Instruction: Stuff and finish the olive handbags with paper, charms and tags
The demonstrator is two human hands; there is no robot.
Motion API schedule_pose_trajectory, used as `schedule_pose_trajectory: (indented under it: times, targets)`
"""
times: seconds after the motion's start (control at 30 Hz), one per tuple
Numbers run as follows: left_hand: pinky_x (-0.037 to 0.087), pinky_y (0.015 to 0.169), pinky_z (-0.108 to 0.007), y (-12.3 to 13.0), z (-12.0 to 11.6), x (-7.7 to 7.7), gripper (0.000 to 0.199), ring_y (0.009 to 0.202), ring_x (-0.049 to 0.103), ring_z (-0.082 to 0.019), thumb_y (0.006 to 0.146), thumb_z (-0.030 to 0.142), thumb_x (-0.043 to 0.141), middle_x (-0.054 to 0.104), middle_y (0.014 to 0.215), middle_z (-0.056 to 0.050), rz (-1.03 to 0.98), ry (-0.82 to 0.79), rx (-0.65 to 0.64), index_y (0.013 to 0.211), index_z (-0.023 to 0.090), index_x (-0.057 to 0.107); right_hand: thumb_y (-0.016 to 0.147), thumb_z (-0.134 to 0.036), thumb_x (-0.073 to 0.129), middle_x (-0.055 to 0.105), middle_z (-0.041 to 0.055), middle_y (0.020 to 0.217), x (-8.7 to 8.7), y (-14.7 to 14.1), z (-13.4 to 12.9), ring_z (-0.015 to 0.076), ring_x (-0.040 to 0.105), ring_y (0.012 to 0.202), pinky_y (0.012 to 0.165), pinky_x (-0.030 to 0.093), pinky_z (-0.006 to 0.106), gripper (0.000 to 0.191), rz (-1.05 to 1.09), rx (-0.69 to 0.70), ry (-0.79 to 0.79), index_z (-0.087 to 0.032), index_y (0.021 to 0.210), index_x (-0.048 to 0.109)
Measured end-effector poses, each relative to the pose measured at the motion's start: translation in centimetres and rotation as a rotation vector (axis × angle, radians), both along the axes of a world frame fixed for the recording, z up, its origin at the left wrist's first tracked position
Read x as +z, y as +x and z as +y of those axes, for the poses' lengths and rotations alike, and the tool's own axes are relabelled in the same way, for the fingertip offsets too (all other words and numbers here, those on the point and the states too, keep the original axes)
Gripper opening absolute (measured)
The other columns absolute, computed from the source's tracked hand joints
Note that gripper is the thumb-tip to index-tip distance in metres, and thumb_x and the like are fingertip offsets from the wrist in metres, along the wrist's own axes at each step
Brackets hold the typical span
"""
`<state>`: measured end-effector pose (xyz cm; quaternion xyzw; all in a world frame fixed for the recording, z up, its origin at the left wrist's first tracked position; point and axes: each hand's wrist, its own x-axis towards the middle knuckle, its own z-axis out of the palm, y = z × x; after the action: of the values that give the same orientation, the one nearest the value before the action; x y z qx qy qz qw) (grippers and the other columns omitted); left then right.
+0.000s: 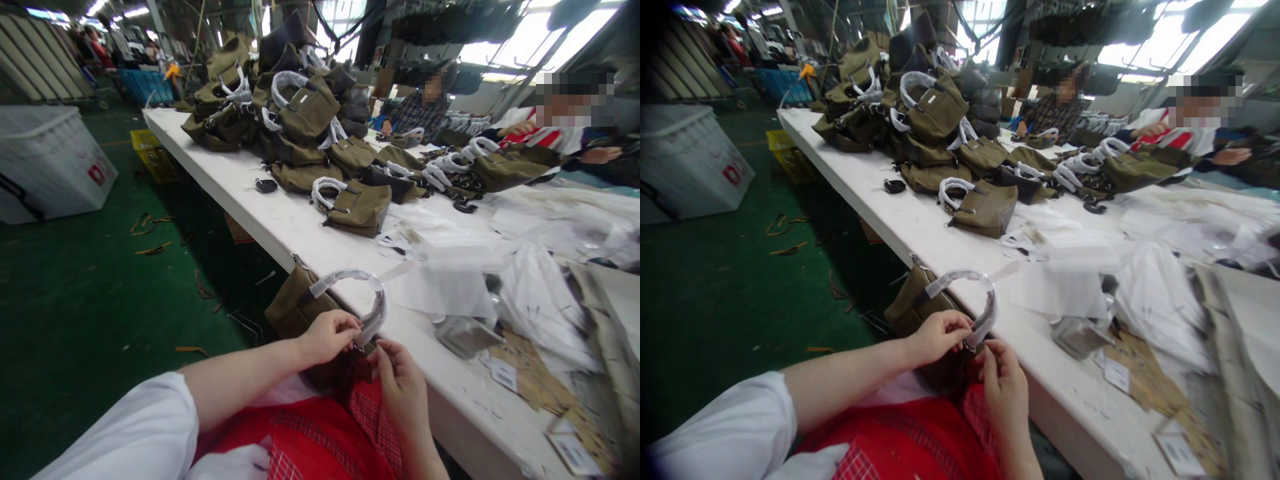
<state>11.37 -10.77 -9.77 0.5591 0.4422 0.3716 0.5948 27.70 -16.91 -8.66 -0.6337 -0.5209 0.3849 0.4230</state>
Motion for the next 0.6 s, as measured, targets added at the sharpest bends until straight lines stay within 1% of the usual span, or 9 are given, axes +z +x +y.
schedule_pose_trajectory:
  times: [0.07, 0.13, 0.17, 0.2, 0.27, 0.33, 0.43, 0.53, 0.6]
  targets:
    - [0.047, 0.048, -0.021, 0.6, 0.8, -0.1, 0.020, 0.048, 0.055, -0.009, 0.088, 0.028, 0.055, 0.062, 0.065, -0.001, 0.007, -0.188, -0.027, 0.096, 0.012, 0.063, 0.079, -0.055, 0.066, 0.073, 0.0095, 0.086, -0.3, 0.7, -0.1, 0.0214, 0.069, 0.075, 0.067, 0.056, 0.031, 0.041, 0.175, 0.014, -0.046, -0.018, 0.096, 0.059]
    - [0.043, 0.044, -0.019, 0.9, 1.6, 0.2, 0.021, 0.042, 0.051, -0.009, 0.089, 0.026, 0.052, 0.055, 0.055, 0.004, 0.108, -0.258, -0.096, 0.100, 0.011, 0.062, 0.076, -0.055, 0.071, 0.074, 0.0120, 0.096, -0.7, 1.3, -0.2, 0.0245, 0.070, 0.090, 0.075, 0.057, 0.034, 0.044, 0.317, 0.005, -0.093, -0.019, 0.096, 0.058]
    - [0.040, 0.043, -0.019, 1.0, 1.9, 0.4, 0.021, 0.041, 0.049, -0.008, 0.088, 0.025, 0.053, 0.055, 0.055, 0.004, 0.163, -0.257, -0.129, 0.099, 0.010, 0.064, 0.075, -0.057, 0.070, 0.074, 0.0120, 0.096, -0.8, 1.6, -0.3, 0.0247, 0.070, 0.091, 0.076, 0.057, 0.034, 0.045, 0.356, -0.017, -0.110, -0.018, 0.097, 0.059]
    - [0.037, 0.042, -0.018, 1.1, 2.2, 0.7, 0.020, 0.039, 0.046, -0.007, 0.086, 0.023, 0.055, 0.056, 0.055, 0.004, 0.205, -0.245, -0.159, 0.097, 0.010, 0.066, 0.076, -0.059, 0.069, 0.074, 0.0113, 0.093, -1.0, 1.8, -0.4, 0.0239, 0.071, 0.087, 0.074, 0.057, 0.034, 0.047, 0.374, -0.047, -0.124, -0.018, 0.096, 0.060]
    - [0.032, 0.040, -0.019, 1.0, 2.6, 1.3, 0.018, 0.037, 0.042, -0.006, 0.081, 0.020, 0.060, 0.057, 0.055, 0.003, 0.275, -0.216, -0.243, 0.091, 0.010, 0.070, 0.077, -0.065, 0.064, 0.072, 0.0075, 0.077, -1.4, 2.3, -0.7, 0.0197, 0.068, 0.066, 0.059, 0.054, 0.029, 0.051, 0.349, -0.105, -0.139, -0.017, 0.094, 0.061]
    - [0.030, 0.041, -0.021, 0.7, 2.8, 2.0, 0.019, 0.038, 0.040, -0.007, 0.076, 0.018, 0.062, 0.059, 0.055, 0.003, 0.351, -0.194, -0.379, 0.089, 0.012, 0.074, 0.080, -0.069, 0.057, 0.065, 0.0024, 0.062, -1.8, 2.6, -1.0, 0.0145, 0.057, 0.048, 0.046, 0.044, 0.025, 0.053, 0.275, -0.101, -0.154, -0.017, 0.087, 0.061]
    - [0.034, 0.046, -0.021, 0.1, 3.0, 2.7, 0.021, 0.043, 0.043, -0.009, 0.076, 0.022, 0.061, 0.064, 0.059, 0.002, 0.456, -0.119, -0.557, 0.089, 0.014, 0.076, 0.088, -0.068, 0.046, 0.056, -0.0011, 0.053, -2.0, 2.8, -1.4, 0.0117, 0.047, 0.043, 0.044, 0.037, 0.024, 0.052, 0.174, 0.036, -0.195, -0.018, 0.075, 0.058]
    - [0.040, 0.056, -0.021, -0.6, 3.0, 3.0, 0.019, 0.059, 0.055, -0.012, 0.078, 0.021, 0.060, 0.071, 0.073, -0.001, 0.428, -0.009, -0.621, 0.085, 0.015, 0.076, 0.092, -0.062, 0.042, 0.054, -0.0011, 0.056, -1.7, 2.5, -1.7, 0.0133, 0.049, 0.051, 0.052, 0.039, 0.025, 0.051, 0.063, 0.199, -0.181, -0.019, 0.068, 0.055]
    - [0.041, 0.061, -0.020, -1.0, 2.8, 2.9, 0.019, 0.067, 0.058, -0.013, 0.077, 0.017, 0.058, 0.071, 0.075, 0.000, 0.394, 0.056, -0.675, 0.084, 0.015, 0.076, 0.093, -0.057, 0.043, 0.057, 0.0000, 0.060, -1.3, 2.3, -1.7, 0.0153, 0.053, 0.059, 0.059, 0.043, 0.026, 0.047, -0.024, 0.277, -0.138, -0.019, 0.068, 0.057]
